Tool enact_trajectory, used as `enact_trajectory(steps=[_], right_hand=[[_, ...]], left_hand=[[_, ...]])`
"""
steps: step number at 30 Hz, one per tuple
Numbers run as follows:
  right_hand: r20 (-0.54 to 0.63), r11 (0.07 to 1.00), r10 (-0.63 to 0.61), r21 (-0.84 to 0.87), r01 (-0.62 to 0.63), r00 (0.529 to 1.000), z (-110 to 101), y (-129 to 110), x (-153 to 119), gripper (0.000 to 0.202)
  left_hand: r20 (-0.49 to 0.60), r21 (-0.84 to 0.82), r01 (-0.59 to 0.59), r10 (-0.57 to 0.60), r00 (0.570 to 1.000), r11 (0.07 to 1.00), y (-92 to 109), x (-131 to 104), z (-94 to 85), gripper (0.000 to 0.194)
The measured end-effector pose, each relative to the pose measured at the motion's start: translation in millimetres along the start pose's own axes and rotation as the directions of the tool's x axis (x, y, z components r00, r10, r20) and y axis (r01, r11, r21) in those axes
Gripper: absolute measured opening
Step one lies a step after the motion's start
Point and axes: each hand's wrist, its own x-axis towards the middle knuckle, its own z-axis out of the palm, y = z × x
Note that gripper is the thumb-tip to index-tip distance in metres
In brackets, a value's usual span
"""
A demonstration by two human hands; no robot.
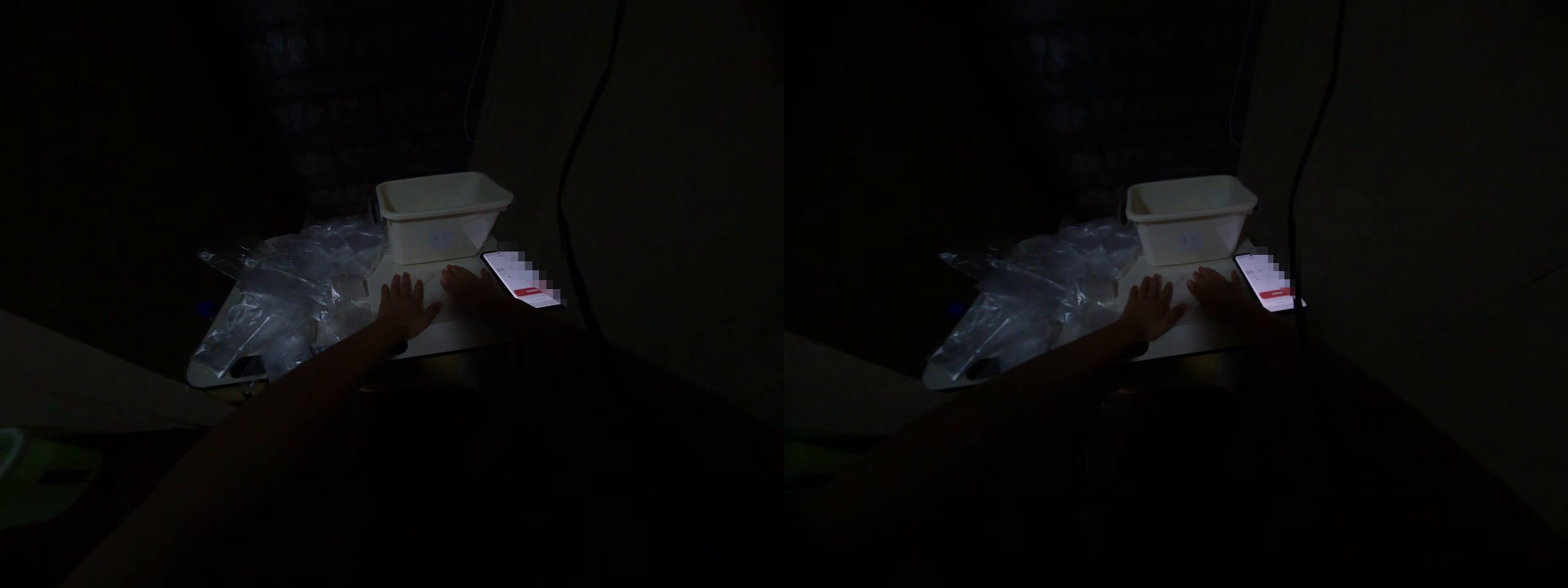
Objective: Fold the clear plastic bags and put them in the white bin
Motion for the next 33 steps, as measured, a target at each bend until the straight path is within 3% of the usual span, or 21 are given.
enact_trajectory(steps=[7,10,14,19,26,33], right_hand=[[0.008,0.999,-0.028,-0.031,0.028,1.0,0.6,1.4,1.3,0.039],[-0.028,0.999,-0.039,-0.026,0.038,0.999,4.6,2.8,-1.0,0.039],[-0.101,1.0,0.011,-0.015,-0.012,0.995,12.9,2.4,-4.1,0.04],[-0.126,1.0,-0.015,-0.013,0.014,0.992,13.6,4.2,-6.0,0.039],[-0.061,0.997,0.071,0.042,-0.068,0.996,-2.8,8.9,-10.4,0.039],[-0.071,0.996,0.084,0.011,-0.083,0.994,-4.7,10.4,-11.5,0.04]], left_hand=[[-0.055,0.027,0.016,-0.015,0.998,0.999,-2.1,-1.5,-3.4,0.067],[-0.144,0.075,-0.133,0.143,0.979,0.988,0.0,-6.9,-12.9,0.061],[-0.202,0.159,-0.382,0.409,0.89,0.91,8.4,-16.1,-27.2,0.047],[-0.173,0.19,-0.484,0.514,0.84,0.854,18.7,-20.2,-34.9,0.035],[-0.078,0.17,-0.497,0.515,0.854,0.851,17.6,-22.1,-40.6,0.029],[-0.023,0.164,-0.461,0.471,0.882,0.872,29.0,-25.0,-41.2,0.019]])
